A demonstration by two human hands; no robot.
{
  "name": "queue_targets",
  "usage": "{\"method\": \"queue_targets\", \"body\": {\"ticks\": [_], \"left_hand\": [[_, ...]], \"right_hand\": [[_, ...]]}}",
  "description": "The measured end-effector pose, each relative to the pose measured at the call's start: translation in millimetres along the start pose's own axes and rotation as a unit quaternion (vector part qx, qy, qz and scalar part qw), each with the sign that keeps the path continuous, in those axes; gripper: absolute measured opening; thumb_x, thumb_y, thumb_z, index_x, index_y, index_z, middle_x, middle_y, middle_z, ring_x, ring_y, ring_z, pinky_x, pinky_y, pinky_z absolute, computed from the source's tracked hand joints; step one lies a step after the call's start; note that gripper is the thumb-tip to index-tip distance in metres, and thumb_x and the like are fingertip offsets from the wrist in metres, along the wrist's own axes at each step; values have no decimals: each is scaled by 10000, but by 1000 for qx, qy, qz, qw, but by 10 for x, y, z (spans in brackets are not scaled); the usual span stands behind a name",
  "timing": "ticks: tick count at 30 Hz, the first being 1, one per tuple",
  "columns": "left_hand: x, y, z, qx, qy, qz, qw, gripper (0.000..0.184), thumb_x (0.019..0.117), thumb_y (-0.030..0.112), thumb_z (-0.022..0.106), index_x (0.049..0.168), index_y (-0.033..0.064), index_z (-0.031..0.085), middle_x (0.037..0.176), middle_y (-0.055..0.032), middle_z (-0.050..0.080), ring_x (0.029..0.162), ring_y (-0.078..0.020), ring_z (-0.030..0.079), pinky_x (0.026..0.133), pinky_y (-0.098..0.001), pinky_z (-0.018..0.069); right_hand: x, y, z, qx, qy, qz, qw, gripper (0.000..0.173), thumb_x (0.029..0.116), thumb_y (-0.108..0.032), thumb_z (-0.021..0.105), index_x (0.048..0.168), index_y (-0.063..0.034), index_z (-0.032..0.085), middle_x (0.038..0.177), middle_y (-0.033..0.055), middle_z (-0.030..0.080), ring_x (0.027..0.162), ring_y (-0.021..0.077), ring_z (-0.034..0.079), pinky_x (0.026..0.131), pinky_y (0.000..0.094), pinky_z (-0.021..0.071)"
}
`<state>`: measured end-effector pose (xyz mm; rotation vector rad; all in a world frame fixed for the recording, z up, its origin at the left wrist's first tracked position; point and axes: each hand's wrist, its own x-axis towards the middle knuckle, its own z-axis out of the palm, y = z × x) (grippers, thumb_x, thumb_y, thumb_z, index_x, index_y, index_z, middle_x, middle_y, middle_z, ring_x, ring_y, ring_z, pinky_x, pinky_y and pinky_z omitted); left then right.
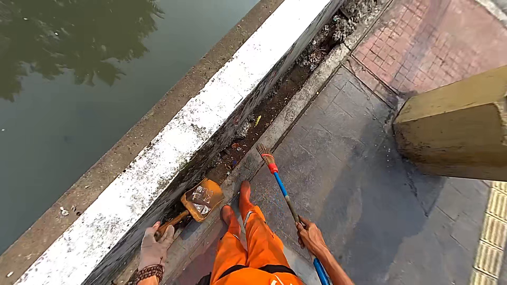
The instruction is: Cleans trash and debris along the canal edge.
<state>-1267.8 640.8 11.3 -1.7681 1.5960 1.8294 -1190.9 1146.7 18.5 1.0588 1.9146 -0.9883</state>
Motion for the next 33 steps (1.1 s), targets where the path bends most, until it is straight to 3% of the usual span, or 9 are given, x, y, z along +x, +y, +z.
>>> {"method": "queue_targets", "body": {"ticks": [4, 7, 10, 13, 17, 20, 25, 28, 33], "left_hand": [[150, -21, 240, 58, 63, 55, 995, 494, 1088, 365, 522, 1485, 84, 438, 1360, -197, 562, 1017, -272, 700, 810, -396, 622], [339, 18, 441, 122, 109, 60, 985, 456, 1093, 390, 507, 1409, 62, 504, 1233, -191, 625, 889, -244, 720, 731, -391, 626], [465, 161, 611, 147, 130, 46, 979, 426, 1094, 382, 506, 1366, 56, 531, 1144, -170, 645, 828, -213, 715, 684, -367, 622], [488, 249, 743, 168, 116, 24, 979, 452, 1087, 402, 523, 1386, 64, 541, 1167, -185, 655, 826, -241, 720, 697, -402, 625], [458, 321, 1069, 188, 67, 13, 980, 492, 1077, 429, 544, 1405, 62, 544, 1194, -206, 662, 822, -269, 728, 709, -437, 630], [434, 381, 1290, 196, 41, 4, 980, 475, 1073, 418, 559, 1383, 59, 558, 1167, -202, 678, 813, -268, 743, 705, -436, 644], [406, 407, 1440, 205, 40, -7, 978, 450, 1082, 398, 552, 1361, 45, 554, 1143, -222, 667, 827, -290, 728, 711, -451, 628], [409, 398, 1460, 222, 37, -4, 974, 482, 1080, 426, 543, 1390, 56, 544, 1171, -227, 666, 851, -299, 730, 728, -458, 627], [418, 416, 1462, 231, 24, -5, 973, 516, 1078, 439, 541, 1423, 56, 520, 1221, -234, 652, 901, -307, 722, 748, -465, 616]], "right_hand": [[1358, -1194, -379, -92, 56, -37, 994, 413, 1035, -204, 514, 1426, -81, 563, 936, 185, 700, 711, 293, 687, 691, 492, 576], [2220, -1834, -582, -46, 33, -45, 997, 472, 1049, -184, 472, 1514, -104, 449, 936, 124, 651, 627, 190, 622, 596, 371, 550], [2622, -2215, -579, -169, 53, -54, 983, 414, 1024, -172, 506, 1422, -58, 518, 1052, 208, 671, 819, 299, 685, 744, 479, 559], [2311, -2042, -265, -319, 5, -47, 947, 606, 993, -185, 525, 1561, -59, 357, 1255, 273, 649, 1143, 405, 664, 963, 569, 518], [1074, -1455, -231, -321, -103, -53, 940, 619, 1011, -185, 529, 1607, -148, 363, 1179, 226, 705, 1037, 383, 701, 930, 561, 540], [449, -1099, -414, -252, -145, -41, 956, 559, 1029, -222, 542, 1577, -185, 438, 1025, 183, 719, 793, 314, 687, 763, 523, 556], [524, -1171, 191, -278, -86, -38, 956, 611, 1034, -205, 515, 1614, -133, 339, 1114, 217, 726, 1018, 377, 713, 935, 544, 545], [639, -1249, 516, -331, -162, -26, 929, 687, 1010, -206, 500, 1640, -120, 238, 1222, 227, 689, 1134, 380, 682, 992, 530, 534], [32, -905, 85, -288, -249, -71, 922, 543, 1035, -223, 503, 1570, -148, 444, 1210, 198, 713, 1112, 356, 692, 1006, 542, 514]]}}
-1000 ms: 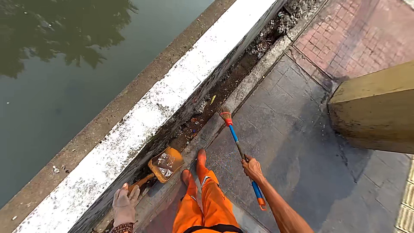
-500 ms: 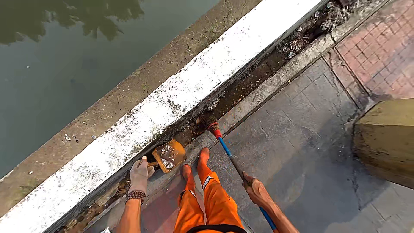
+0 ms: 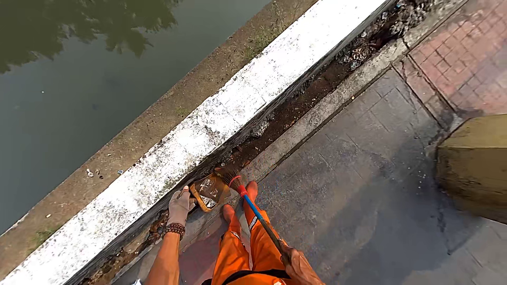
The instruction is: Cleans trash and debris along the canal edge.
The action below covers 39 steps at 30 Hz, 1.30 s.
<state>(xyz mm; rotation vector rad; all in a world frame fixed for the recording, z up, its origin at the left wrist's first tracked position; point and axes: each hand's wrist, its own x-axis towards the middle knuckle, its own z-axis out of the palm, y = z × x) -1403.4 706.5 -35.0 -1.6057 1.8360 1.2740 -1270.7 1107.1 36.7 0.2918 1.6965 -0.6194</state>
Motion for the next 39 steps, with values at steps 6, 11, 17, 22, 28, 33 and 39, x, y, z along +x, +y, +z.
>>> {"method": "queue_targets", "body": {"ticks": [6, 11, 17, 22, 28, 33, 39], "left_hand": [[1, -82, 23, 2, -3, 8, 1000, 437, 1077, 407, 558, 1309, 38, 579, 1096, -209, 667, 843, -280, 707, 728, -455, 611], [102, -186, -88, 10, -22, 20, 1000, 425, 1060, 433, 585, 1233, 45, 605, 1012, -178, 666, 777, -253, 696, 678, -437, 612], [204, -599, -631, 14, -29, 55, 998, 313, 948, 248, 776, 1145, 52, 630, 925, -134, 702, 691, -209, 695, 630, -385, 613], [380, -1039, -1230, 23, 20, 91, 995, 98, 927, 45, 667, 1024, 50, 673, 777, -105, 678, 535, -181, 620, 485, -352, 547], [437, -1312, -1694, -26, 66, 62, 996, 87, 964, 117, 663, 1020, 51, 677, 793, -117, 686, 546, -201, 657, 487, -372, 581], [517, -1471, -2002, -28, 87, 50, 995, 105, 963, 152, 647, 1004, 59, 673, 755, -115, 677, 536, -205, 654, 495, -387, 580], [578, -1218, -1776, 96, 50, 91, 990, 136, 935, 171, 673, 1032, 82, 704, 819, -113, 705, 621, -219, 682, 566, -430, 591]], "right_hand": [[122, -364, 115, -74, 67, 119, 988, 762, 990, -181, 549, 1656, -141, 182, 1325, 237, 626, 1182, 390, 650, 997, 531, 530], [399, -428, 348, -111, 3, 67, 992, 806, 948, -173, 592, 1644, -106, 191, 1293, 267, 630, 1174, 414, 653, 990, 555, 536], [-388, -373, 734, 19, 30, 6, 999, 555, 1053, -230, 490, 1591, -131, 397, 1209, 210, 709, 1113, 360, 692, 1008, 550, 513], [525, -711, 1267, 120, 170, 31, 978, 516, 1073, -229, 456, 1577, -134, 411, 1096, 216, 706, 903, 352, 708, 827, 547, 565], [374, -1090, 2038, -61, 44, 11, 997, 574, 1006, -194, 532, 1555, -98, 397, 1232, 240, 675, 1150, 392, 666, 997, 555, 514], [-541, -732, 2304, -20, 90, -4, 996, 542, 1041, -220, 494, 1572, -132, 436, 1144, 198, 733, 1064, 359, 710, 978, 545, 531], [336, -1134, 2041, -87, 116, 121, 982, 826, 938, -163, 596, 1641, -102, 168, 1238, 252, 660, 1143, 408, 670, 964, 558, 546]]}}
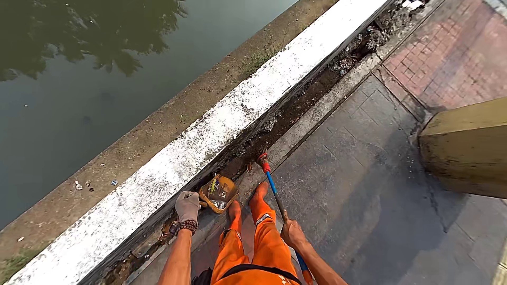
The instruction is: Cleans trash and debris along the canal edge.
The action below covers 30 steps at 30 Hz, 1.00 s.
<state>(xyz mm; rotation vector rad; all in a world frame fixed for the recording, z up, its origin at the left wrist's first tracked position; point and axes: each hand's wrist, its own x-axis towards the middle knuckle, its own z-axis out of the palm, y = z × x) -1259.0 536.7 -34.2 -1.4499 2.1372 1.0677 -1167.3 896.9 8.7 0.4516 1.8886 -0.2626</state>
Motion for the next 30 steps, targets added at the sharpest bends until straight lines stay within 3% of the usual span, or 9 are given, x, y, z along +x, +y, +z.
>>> {"method": "queue_targets", "body": {"ticks": [3, 6, 9, 12, 15, 18, 21, 25, 30], "left_hand": [[1, 122, 213, 71, -18, 37, 997, 155, 931, 217, 671, 1026, 100, 707, 859, -108, 715, 704, -234, 702, 631, -467, 599], [-72, 82, 308, 106, -19, 67, 992, 118, 924, 212, 675, 972, 107, 702, 852, -94, 709, 738, -230, 693, 668, -476, 576], [-147, 27, 300, 106, -17, 70, 992, 106, 920, 209, 686, 956, 110, 698, 848, -88, 707, 744, -224, 691, 674, -478, 573], [-134, -31, 287, 108, -15, 73, 991, 109, 922, 213, 692, 960, 111, 701, 852, -84, 710, 751, -223, 691, 685, -477, 573], [-118, -110, 260, 92, -17, 64, 994, 95, 926, 204, 685, 963, 118, 703, 829, -84, 706, 690, -215, 685, 632, -456, 580], [-64, -224, 182, 76, -17, 55, 995, 111, 931, 194, 685, 1000, 111, 710, 854, -96, 714, 685, -222, 691, 627, -462, 594], [-37, -383, 44, 61, 2, 42, 997, 88, 913, 187, 693, 971, 123, 707, 838, -79, 716, 663, -208, 696, 606, -455, 600], [-6, -623, -217, 28, 17, 31, 999, 80, 928, 176, 702, 976, 113, 704, 815, -86, 717, 606, -203, 697, 563, -435, 611], [-75, -773, -617, -33, 39, -13, 999, 70, 940, 140, 694, 990, 91, 699, 796, -96, 719, 564, -202, 700, 514, -400, 618]], "right_hand": [[-11, -73, 88, -39, -65, -32, 997, 859, 885, -151, 673, 1606, -61, 215, 1242, 279, 646, 1149, 436, 661, 956, 590, 542], [-470, 259, -34, -13, -88, -103, 991, 598, 1018, -202, 531, 1589, -135, 366, 1176, 244, 691, 1089, 409, 685, 949, 582, 532], [-756, 382, 57, 51, -45, -103, 992, 563, 1056, -203, 460, 1604, -117, 357, 1165, 223, 713, 1075, 381, 701, 980, 550, 527], [-427, 89, 293, 107, 8, -68, 992, 577, 1046, -199, 475, 1599, -102, 342, 1157, 207, 713, 1062, 358, 705, 962, 526, 538], [-195, -220, 575, 74, -50, -69, 994, 598, 1004, -182, 531, 1561, -62, 350, 1227, 236, 677, 1149, 377, 673, 1000, 541, 523], [-485, 99, 576, 56, -92, -125, 986, 494, 1015, -211, 530, 1493, -89, 496, 1205, 226, 692, 1138, 376, 673, 995, 567, 510], [-909, 495, 408, 126, -68, -134, 981, 533, 1037, -244, 511, 1559, -147, 457, 1189, 200, 712, 1044, 338, 708, 954, 555, 536], [-738, 419, 331, 330, -54, -81, 939, 567, 1051, -217, 505, 1603, -188, 377, 770, 74, 586, 490, 163, 496, 467, 359, 468], [-77, -368, 567, 442, -20, -31, 896, 378, 1068, -175, 480, 1433, -87, 522, 694, 70, 533, 463, 159, 503, 442, 337, 471]]}}
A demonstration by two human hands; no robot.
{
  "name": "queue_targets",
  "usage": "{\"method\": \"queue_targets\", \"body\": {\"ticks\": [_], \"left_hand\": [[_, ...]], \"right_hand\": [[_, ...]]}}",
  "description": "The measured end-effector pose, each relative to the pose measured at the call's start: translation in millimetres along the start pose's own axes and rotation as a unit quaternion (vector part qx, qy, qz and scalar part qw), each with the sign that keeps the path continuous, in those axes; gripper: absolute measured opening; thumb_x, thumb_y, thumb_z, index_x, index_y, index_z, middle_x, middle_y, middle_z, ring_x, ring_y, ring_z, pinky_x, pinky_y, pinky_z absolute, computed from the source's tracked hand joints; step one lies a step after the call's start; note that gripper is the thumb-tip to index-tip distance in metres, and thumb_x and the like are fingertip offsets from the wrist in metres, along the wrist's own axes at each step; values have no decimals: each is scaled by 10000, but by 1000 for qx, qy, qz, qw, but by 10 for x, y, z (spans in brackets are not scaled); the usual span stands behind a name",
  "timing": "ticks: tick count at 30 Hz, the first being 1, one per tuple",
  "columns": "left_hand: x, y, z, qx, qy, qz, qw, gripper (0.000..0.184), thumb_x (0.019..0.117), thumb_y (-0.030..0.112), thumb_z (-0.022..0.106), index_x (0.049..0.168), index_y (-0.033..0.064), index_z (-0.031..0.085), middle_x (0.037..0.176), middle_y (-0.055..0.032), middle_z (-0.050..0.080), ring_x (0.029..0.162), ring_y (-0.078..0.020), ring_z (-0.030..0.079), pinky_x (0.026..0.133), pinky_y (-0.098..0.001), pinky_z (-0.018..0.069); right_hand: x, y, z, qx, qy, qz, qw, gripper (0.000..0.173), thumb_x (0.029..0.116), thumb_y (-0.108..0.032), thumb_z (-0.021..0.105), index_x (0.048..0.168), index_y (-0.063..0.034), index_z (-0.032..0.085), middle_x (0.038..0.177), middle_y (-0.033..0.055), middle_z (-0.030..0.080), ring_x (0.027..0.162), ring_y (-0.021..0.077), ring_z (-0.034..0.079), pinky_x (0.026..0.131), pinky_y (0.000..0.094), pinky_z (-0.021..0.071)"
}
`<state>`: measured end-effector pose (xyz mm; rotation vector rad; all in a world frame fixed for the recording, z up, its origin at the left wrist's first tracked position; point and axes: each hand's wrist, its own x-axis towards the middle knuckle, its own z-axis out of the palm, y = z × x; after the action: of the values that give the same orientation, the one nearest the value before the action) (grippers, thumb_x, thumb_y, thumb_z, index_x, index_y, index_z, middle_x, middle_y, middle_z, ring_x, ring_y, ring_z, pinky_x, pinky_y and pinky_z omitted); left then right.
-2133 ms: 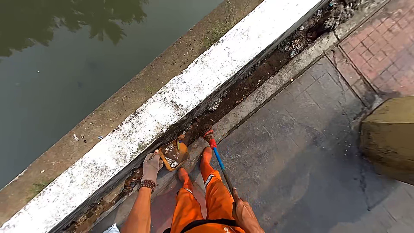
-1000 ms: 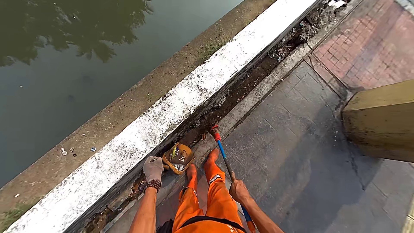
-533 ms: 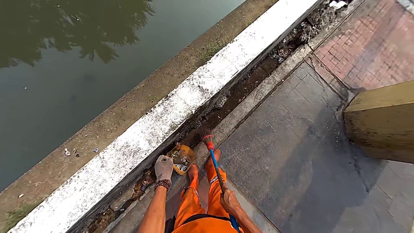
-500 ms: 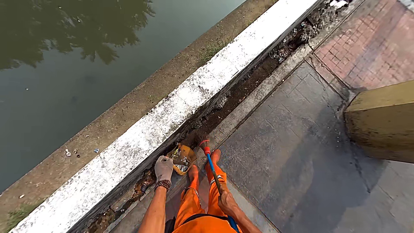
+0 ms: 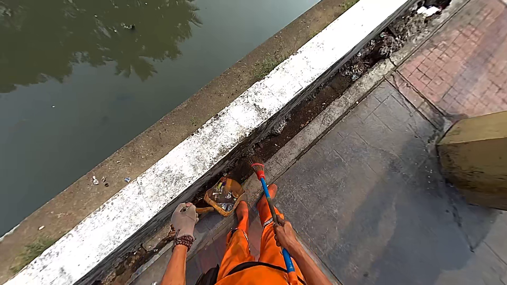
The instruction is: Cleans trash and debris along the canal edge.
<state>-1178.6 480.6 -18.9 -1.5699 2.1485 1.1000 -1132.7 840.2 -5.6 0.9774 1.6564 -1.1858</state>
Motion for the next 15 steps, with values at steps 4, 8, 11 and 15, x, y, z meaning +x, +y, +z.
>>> {"method": "queue_targets", "body": {"ticks": [4, 8, 11, 15], "left_hand": [[81, 36, -166, 10, 40, -35, 999, 114, 939, 184, 681, 1015, 103, 705, 817, -108, 720, 600, -218, 706, 544, -426, 611], [262, 58, 5, 54, 24, -1, 998, 143, 936, 198, 676, 1032, 104, 722, 873, -115, 729, 672, -232, 715, 614, -462, 616], [358, 70, -35, 62, 6, -1, 998, 147, 937, 217, 672, 1035, 123, 728, 893, -107, 740, 680, -226, 728, 620, -458, 628], [314, 12, -188, 20, -33, -21, 999, 150, 952, 167, 669, 1081, 98, 702, 941, -132, 730, 708, -241, 734, 627, -455, 635]], "right_hand": [[111, 21, 578, -96, 5, -14, 995, 386, 1049, -163, 496, 1418, -51, 522, 876, 173, 626, 619, 256, 621, 592, 434, 551], [-259, 234, 625, -356, -119, -40, 926, 514, 1009, -209, 543, 1484, -26, 473, 1256, 252, 661, 1167, 377, 659, 1013, 545, 510], [-741, 381, 83, -360, -175, -77, 913, 432, 1030, -220, 520, 1444, -107, 571, 1159, 209, 704, 1066, 352, 685, 945, 561, 519], [-1121, 540, -415, -273, -154, -58, 948, 534, 1030, -228, 509, 1555, -141, 463, 1142, 199, 707, 943, 315, 698, 879, 544, 543]]}}
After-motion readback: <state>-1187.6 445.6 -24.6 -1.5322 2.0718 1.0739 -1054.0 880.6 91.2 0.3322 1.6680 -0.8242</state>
